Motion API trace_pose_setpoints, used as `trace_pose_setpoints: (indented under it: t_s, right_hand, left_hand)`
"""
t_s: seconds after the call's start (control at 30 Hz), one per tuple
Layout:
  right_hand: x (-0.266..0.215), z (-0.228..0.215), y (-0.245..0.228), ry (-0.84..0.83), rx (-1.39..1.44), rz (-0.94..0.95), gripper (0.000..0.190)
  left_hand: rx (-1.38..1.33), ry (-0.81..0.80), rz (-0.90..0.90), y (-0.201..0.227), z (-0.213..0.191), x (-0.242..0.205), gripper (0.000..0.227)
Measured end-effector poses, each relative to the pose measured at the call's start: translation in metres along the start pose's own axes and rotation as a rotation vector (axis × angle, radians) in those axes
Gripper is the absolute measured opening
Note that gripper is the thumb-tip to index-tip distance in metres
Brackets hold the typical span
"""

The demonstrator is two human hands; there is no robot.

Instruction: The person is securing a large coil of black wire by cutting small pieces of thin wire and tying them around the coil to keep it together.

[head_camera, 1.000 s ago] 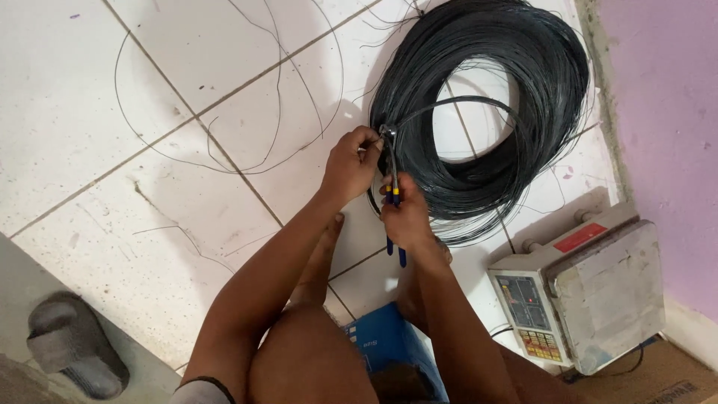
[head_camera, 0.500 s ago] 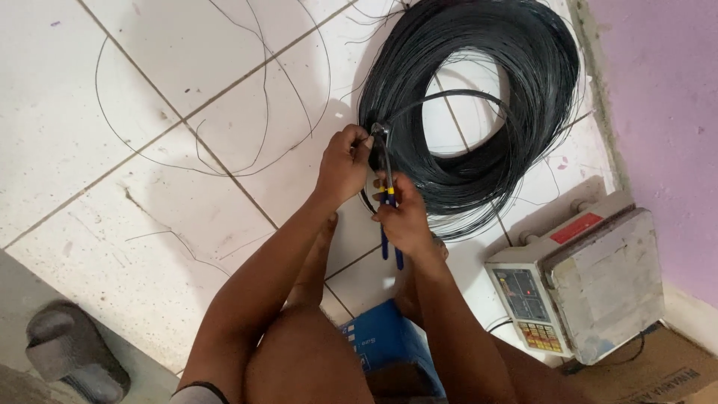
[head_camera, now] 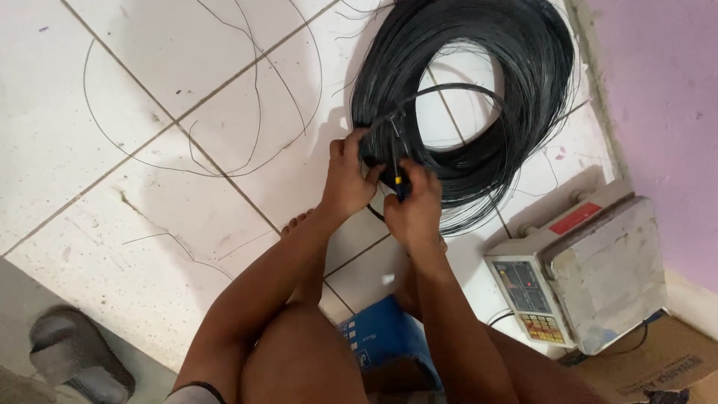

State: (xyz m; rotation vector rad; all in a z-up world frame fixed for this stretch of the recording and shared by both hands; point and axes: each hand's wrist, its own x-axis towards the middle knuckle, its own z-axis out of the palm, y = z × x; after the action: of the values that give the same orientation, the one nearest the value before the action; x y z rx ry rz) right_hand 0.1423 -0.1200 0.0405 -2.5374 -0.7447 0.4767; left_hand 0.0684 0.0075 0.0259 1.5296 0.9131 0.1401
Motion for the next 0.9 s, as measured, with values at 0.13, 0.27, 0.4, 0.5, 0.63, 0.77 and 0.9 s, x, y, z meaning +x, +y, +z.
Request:
trace_pose_setpoints:
  t_s: [0.13, 0.27, 0.4, 0.5, 0.63, 0.77, 0.9]
  right_hand:
    - [-0.009, 0.012, 0.013, 0.095, -0.019, -0.033, 0.062]
    - [-0.007, 0.022, 0.019, 0.194, -0.054, -0.037, 0.064]
    - [0.020, 0.025, 0.017, 0.302, -0.015, -0.229, 0.062]
    - [0.036, 0.022, 0.008, 0.319, 0.004, -0.359, 0.061]
    - [0.053, 0.024, 0.008, 0.309, 0.009, -0.491, 0.054]
    - [0.041, 0.013, 0.006, 0.276, -0.082, -0.402, 0.047]
    - [-0.016, 0.022, -0.002, 0.072, 0.135, -0.267, 0.025]
  left_hand:
    - [-0.043, 0.016, -0.025, -0.006, 0.002, -0.001, 0.055]
    - [0.006, 0.182, 0.081, -0.023, 0.009, 0.003, 0.033]
    - [-0.009, 0.331, 0.248, -0.017, 0.008, 0.002, 0.019]
    - [-0.061, 0.329, 0.290, -0.006, 0.006, -0.002, 0.018]
    - [-0.128, 0.235, 0.142, -0.003, 0.005, -0.004, 0.027]
    - [-0.174, 0.239, 0.070, -0.002, 0.003, -0.003, 0.031]
    - [-0.189, 0.223, 0.019, -0.006, -0.003, -0.001, 0.032]
